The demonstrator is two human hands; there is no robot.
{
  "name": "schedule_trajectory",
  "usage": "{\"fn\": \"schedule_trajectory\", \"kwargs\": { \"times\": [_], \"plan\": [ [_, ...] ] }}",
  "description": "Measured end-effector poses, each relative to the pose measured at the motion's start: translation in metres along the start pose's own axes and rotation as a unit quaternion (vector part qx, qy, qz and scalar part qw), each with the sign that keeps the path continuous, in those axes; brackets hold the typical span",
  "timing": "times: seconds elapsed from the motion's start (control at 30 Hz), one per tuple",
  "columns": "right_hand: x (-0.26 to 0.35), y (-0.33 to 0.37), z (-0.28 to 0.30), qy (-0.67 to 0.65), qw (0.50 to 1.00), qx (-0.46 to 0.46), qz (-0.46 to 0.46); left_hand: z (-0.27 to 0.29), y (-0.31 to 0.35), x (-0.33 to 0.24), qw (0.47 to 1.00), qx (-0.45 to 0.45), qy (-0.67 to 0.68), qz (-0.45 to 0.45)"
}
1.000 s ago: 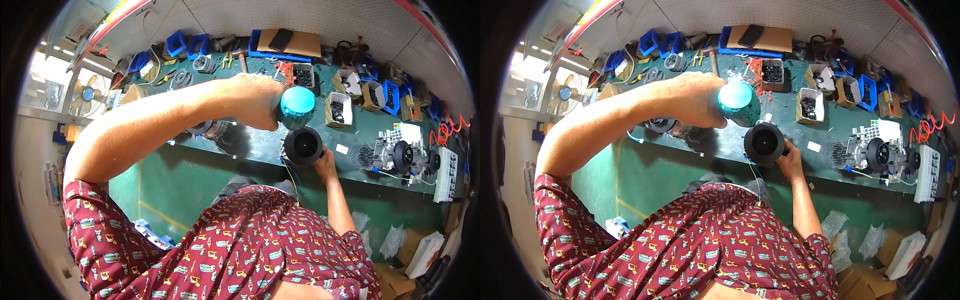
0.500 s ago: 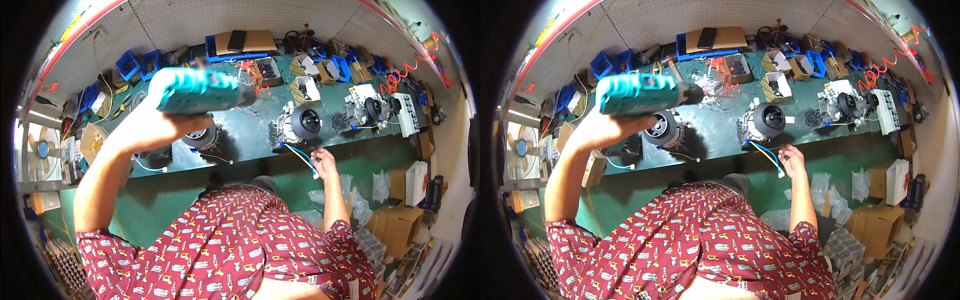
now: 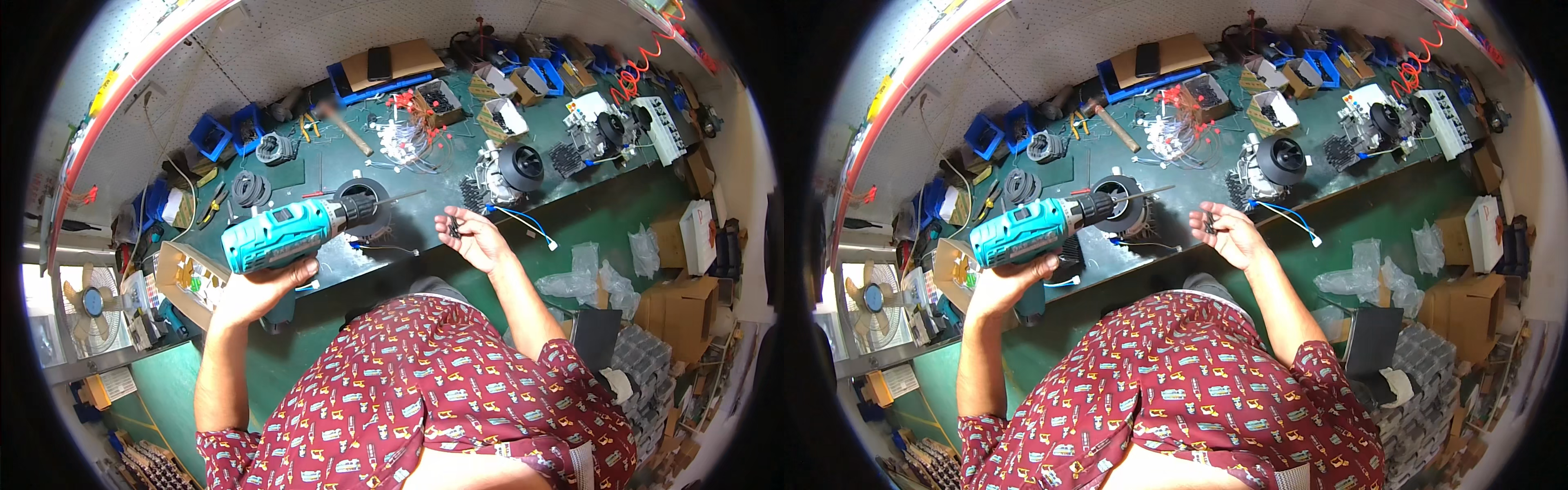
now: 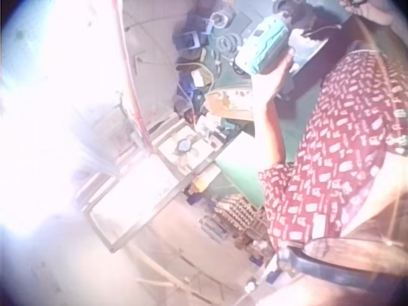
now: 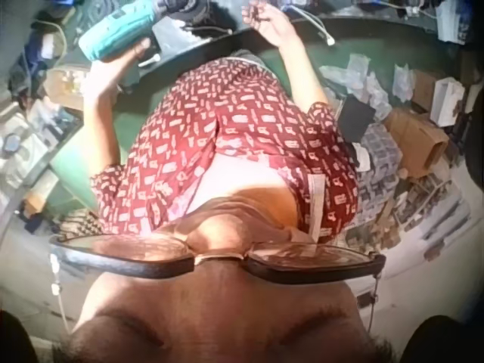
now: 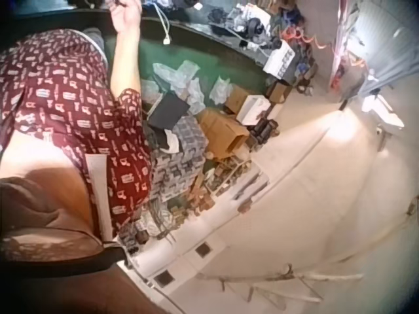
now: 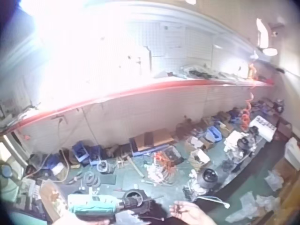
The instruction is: The person uses a cordless drill to fasten screws into a cylindrical motor housing, then switches to a pneumatic air gun to tighten the same fasteners. They handle multiple motor housings on a cluttered workbench, rotating each unit to access different screw locations.
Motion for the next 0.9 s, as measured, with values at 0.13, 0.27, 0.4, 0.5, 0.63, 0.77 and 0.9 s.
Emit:
{"fn": "schedule_trajectory", "kwargs": {
  "times": [0.13,0.27,0.4,0.5,0.63,0.77,0.9],
  "plan": [
    [0.005,-0.036,-0.031,0.021,0.999,0.045,-0.014,-0.004,0.013,0.009,0.999,-0.016,0.051,0.003],
    [0.005,-0.062,-0.035,0.045,0.997,0.056,-0.023,-0.008,0.016,0.013,0.995,-0.023,0.091,-0.018],
    [0.001,-0.080,-0.025,0.075,0.996,0.042,-0.035,-0.011,0.013,0.012,0.992,-0.048,0.115,-0.001],
    [-0.001,-0.089,-0.029,0.078,0.995,0.047,-0.038,-0.010,0.006,0.007,0.992,-0.052,0.116,-0.027],
    [-0.004,-0.099,-0.028,0.035,0.996,0.071,-0.031,-0.010,-0.003,0.010,0.992,-0.055,0.111,-0.015],
    [-0.002,-0.106,-0.025,0.010,0.996,0.086,-0.032,-0.007,-0.011,0.013,0.992,-0.055,0.115,-0.014],
    [0.005,-0.110,-0.027,0.026,0.992,0.114,-0.049,-0.002,-0.016,0.014,0.988,-0.068,0.141,-0.008]
  ]
}}
Point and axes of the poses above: each hand's wrist, its own y-axis away from the middle knuckle, its own z-axis out of the back of the hand, x = y × z, the point moved 8 cm from there along -y, towards the middle knuckle, and after that the axes turned 15 degrees about x, right-handed, at the moved point
